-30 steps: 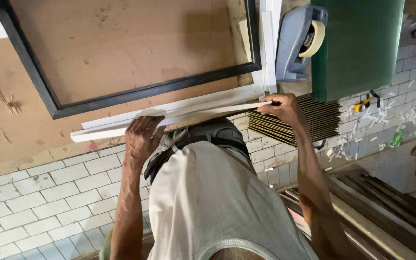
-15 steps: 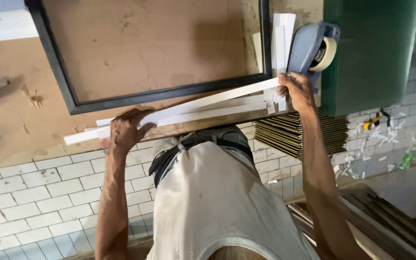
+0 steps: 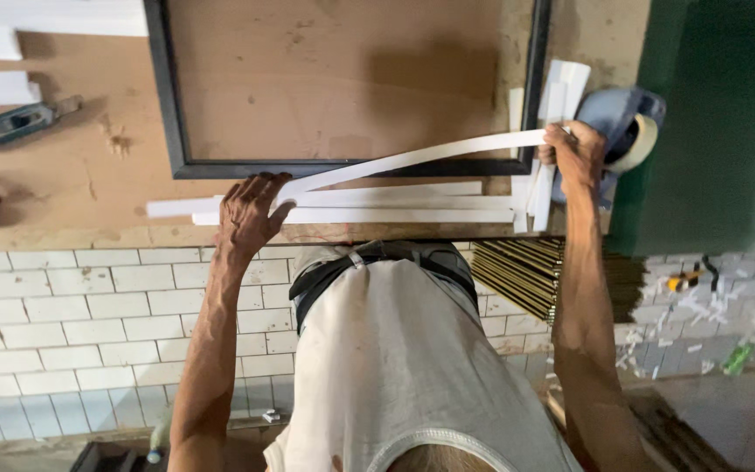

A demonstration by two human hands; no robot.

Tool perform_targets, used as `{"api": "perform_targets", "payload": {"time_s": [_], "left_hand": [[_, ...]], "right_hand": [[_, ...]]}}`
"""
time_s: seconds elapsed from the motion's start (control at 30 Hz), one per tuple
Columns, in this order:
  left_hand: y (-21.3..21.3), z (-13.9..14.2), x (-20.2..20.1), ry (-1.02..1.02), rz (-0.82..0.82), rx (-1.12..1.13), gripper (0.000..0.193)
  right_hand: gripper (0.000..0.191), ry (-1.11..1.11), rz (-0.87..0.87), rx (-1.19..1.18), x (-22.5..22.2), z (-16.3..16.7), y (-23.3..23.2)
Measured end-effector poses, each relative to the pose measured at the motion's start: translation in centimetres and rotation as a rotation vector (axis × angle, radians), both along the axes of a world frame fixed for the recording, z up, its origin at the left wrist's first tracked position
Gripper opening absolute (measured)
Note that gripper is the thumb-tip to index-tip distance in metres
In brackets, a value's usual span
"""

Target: The person fits white mat board strips into black picture frames on a workbench, pressing the strips along the frame edges and aligning them. They use a tape dispenser to apply tape, reposition frames, and stack finished frames aside.

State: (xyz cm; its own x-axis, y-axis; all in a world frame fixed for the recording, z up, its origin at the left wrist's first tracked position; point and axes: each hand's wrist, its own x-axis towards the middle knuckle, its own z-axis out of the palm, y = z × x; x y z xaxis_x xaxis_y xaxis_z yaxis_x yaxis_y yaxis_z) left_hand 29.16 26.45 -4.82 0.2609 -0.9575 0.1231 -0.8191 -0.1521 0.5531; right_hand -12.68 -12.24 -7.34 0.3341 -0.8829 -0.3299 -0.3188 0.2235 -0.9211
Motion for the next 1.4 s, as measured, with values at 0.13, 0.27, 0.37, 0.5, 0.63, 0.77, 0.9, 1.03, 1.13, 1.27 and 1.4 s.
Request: {"api": "perform_targets", "payload": {"time_s": [0.13, 0.27, 0.37, 0.5, 0.63, 0.77, 0.9, 1.03, 1.13, 1.27, 1.4], "left_hand": [[0.6, 0.2, 0.9, -0.244, 0.166, -0.079, 0.031], [0.6, -0.7, 1.7, -0.241, 0.296, -0.175, 0.023], [0.4, -1.7, 2.3, -0.302, 0.31, -0.159, 0.029], [0.6, -3.1, 2.4, -0.231, 0.361, -0.161, 0.027], [1.3, -4.0, 2.5, -0.27, 0.416, -0.081, 0.028], [2.2, -4.2, 2.8, -0.308, 0.458, -0.083, 0.04], [2.9, -4.3, 3.1, -0.374, 0.475, -0.044, 0.045], [3.1, -4.9, 2.9, -0.417, 0.514, 0.016, 0.047], [3.3, -5.4, 2.8, -0.399, 0.546, 0.05, 0.048], [3.5, -5.9, 3.3, -0.357, 0.58, 0.118, 0.048], [2.7, -6.2, 3.5, -0.354, 0.505, 0.059, 0.052]], "right_hand": [[0.014, 0.05, -0.011, -0.005, 0.6, -0.3, 0.0], [0.015, 0.118, -0.053, -0.026, 1.3, -0.4, 0.8], [0.018, 0.063, -0.029, 0.013, 1.7, -0.5, 1.2], [0.019, 0.079, 0.007, -0.002, 1.6, -0.8, 1.6], [0.017, 0.013, 0.035, 0.02, 1.8, -1.8, 2.2], [0.018, 0.043, 0.065, 0.029, 2.0, -2.6, 2.8], [0.024, 0.105, 0.113, 0.011, 2.0, -2.7, 3.2], [0.033, 0.207, 0.192, -0.1, 2.3, -1.9, 3.7], [0.042, 0.625, 0.293, -0.501, 2.3, -1.3, 3.9], [0.052, 0.895, 0.311, -0.741, 2.0, -1.4, 4.2], [0.051, 0.878, 0.356, -0.741, 1.6, -2.3, 4.5]]}}
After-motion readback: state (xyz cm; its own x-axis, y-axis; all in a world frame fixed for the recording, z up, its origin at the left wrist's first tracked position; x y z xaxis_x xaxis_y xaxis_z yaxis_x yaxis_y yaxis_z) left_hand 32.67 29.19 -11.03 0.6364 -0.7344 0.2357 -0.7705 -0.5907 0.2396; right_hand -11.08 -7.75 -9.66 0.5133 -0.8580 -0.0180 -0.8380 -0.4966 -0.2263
